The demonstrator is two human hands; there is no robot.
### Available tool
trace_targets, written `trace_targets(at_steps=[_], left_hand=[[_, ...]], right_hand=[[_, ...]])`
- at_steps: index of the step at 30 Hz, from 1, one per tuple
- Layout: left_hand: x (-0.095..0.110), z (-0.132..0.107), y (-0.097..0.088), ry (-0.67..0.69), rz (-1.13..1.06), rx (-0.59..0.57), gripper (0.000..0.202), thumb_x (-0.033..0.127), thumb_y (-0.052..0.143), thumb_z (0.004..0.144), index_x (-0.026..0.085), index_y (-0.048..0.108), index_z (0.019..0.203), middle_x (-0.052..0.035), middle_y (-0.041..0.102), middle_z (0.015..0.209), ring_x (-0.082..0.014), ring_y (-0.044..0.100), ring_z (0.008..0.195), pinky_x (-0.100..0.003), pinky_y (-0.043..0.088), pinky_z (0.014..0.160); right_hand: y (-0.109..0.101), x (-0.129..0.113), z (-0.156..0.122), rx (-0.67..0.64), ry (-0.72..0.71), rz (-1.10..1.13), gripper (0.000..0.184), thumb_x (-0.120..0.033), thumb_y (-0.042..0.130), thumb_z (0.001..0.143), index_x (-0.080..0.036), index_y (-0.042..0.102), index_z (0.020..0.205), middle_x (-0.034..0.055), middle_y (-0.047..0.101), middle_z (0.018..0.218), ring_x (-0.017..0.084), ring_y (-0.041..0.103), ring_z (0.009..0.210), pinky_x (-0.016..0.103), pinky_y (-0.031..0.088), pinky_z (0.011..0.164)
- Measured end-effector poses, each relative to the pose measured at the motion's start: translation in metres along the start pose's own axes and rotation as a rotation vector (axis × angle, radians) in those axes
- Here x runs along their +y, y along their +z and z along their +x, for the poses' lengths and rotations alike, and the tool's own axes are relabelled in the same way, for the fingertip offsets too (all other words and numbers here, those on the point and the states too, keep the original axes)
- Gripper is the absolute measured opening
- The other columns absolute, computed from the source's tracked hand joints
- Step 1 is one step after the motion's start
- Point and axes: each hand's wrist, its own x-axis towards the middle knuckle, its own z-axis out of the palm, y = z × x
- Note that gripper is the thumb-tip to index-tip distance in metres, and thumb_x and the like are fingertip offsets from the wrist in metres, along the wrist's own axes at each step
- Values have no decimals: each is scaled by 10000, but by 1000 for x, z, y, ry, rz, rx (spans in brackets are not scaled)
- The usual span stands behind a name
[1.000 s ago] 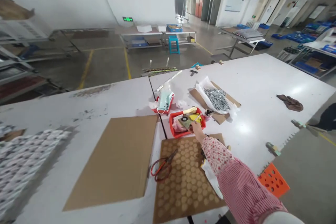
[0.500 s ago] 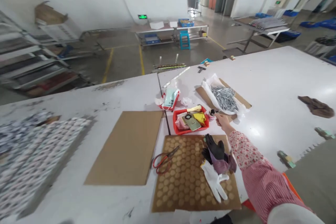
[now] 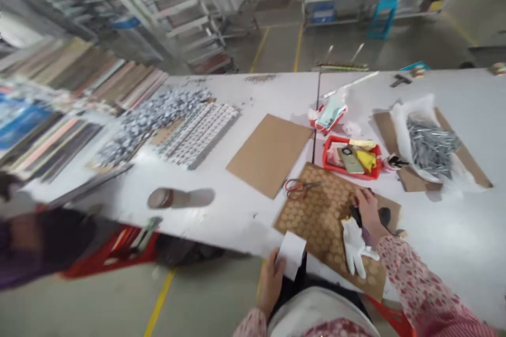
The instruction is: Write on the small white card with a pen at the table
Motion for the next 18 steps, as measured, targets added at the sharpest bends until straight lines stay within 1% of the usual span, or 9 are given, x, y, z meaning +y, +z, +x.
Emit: trace_targets(at_steps=[2,3,5,7,10,11,13,16,18], left_hand=[[18,1,-9,13,-44,-39,424,429,429,875,139,584,1141,-97,690,1066,-198,638,953,-347,506,874],[24,1,-14,14,-73,-57,401,406,423,887,140,579,1144,-93,687,1062,-188,631,939,-334,498,862],[31,-3,-22,17,-120,-90,349,354,425,890,146,589,1117,-81,688,1034,-173,622,897,-309,488,822],[29,-12,-29,27,-135,-115,313,309,444,872,152,610,1085,-65,694,977,-160,613,834,-290,477,782],[10,-30,-37,8,-155,-81,260,285,498,828,159,626,1016,-33,673,845,-135,565,725,-261,445,701],[-1,-35,-41,-17,-190,-43,230,297,513,814,155,623,959,-22,646,783,-125,539,687,-252,427,666],[-26,-44,-51,-77,-331,28,213,350,536,790,147,588,824,-3,567,673,-112,489,621,-241,393,604],[-69,-57,-77,-103,-510,62,295,445,565,760,152,570,733,6,520,612,-112,473,575,-248,396,576],[-97,-69,-99,-83,-472,91,350,514,595,728,165,615,708,-9,562,616,-135,510,598,-264,431,595]], right_hand=[[29,27,-49,-372,103,-162,378,-519,625,736,-163,649,860,9,604,686,111,506,611,225,382,547],[43,37,-73,-512,159,-207,389,-528,605,755,-169,664,894,25,634,734,129,536,650,239,403,577],[67,51,-116,-737,205,-277,411,-530,570,793,-193,676,1004,34,662,816,153,572,716,262,425,627],[86,56,-148,-899,178,-307,402,-512,564,805,-203,674,1037,36,671,873,162,576,747,269,425,650],[104,59,-173,-1017,70,-394,319,-462,589,782,-166,678,860,40,656,805,162,544,718,268,401,648],[109,61,-178,-1033,45,-429,304,-451,591,777,-157,662,801,37,638,758,156,526,695,265,388,639],[120,66,-187,-1070,43,-448,305,-450,576,783,-151,630,771,24,602,713,139,490,661,255,366,624],[138,79,-214,-1106,60,-415,319,-463,579,759,-145,578,733,-5,531,655,106,428,619,228,339,598],[152,92,-244,-1095,51,-434,280,-412,606,711,-141,542,682,-28,472,611,83,381,596,206,305,571]])
